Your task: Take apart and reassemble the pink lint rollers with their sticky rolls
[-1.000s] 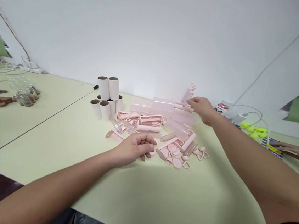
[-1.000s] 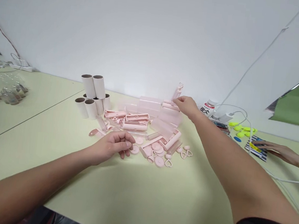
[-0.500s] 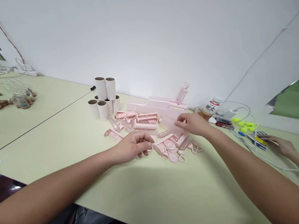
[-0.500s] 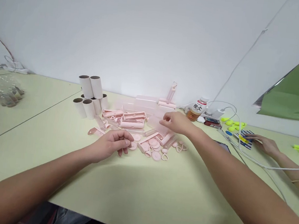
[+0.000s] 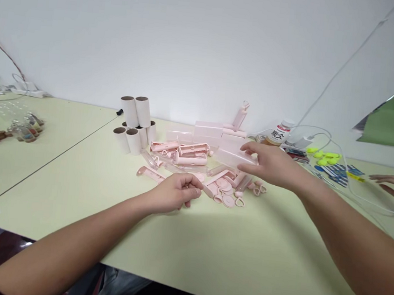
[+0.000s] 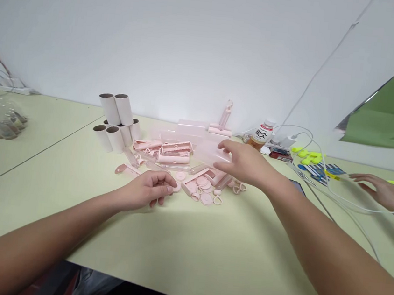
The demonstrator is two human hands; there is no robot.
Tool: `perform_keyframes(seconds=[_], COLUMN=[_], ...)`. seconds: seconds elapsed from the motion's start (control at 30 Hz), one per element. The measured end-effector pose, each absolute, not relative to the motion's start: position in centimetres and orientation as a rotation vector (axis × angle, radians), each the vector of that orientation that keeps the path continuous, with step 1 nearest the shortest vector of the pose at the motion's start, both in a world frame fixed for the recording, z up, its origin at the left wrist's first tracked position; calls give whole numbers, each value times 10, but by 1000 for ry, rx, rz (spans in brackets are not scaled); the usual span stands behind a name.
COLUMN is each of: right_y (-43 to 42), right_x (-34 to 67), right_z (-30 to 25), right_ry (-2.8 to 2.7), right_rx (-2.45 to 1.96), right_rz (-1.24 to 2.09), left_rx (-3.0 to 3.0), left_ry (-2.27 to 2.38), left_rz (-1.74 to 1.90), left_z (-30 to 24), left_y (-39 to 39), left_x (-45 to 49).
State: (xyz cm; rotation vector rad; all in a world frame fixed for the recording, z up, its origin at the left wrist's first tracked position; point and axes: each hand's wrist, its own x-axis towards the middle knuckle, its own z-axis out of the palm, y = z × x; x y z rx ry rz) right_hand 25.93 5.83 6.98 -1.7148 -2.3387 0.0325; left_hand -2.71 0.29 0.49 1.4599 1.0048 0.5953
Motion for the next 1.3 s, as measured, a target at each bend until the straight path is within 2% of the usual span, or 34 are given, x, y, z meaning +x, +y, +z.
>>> perform_keyframes(seconds=[0.13,0.33,0.63,0.7,0.8,1.1,1.3], right_y=[2,-53,-45,-41,-36,-42,-24], right_x=[251,213,210,208,201,200,233], right_z=[65,18,-13,-19,-30,-28,-4], right_ry=[-2522,-2649,-2550,-2509,-2435,-2293,-2264], right_rx=[-1392,-1182,-1286,-1305,-1294,-1151,-1534], right_rz=[461,403,201,174,167,282,212], left_rx=[1530,1517,1525,1581,1658,1876,2079], left_ry=[1061,1251,1689,1837,2081,2293,2379], left_rz=[700,918,1746,1830,1767,1100,877], left_z=[14,25,40,52,74,108,108], left_y=[6,22,79,95,116,148,159], left_x=[-31,-49,-120,-137,-153,-151,-146])
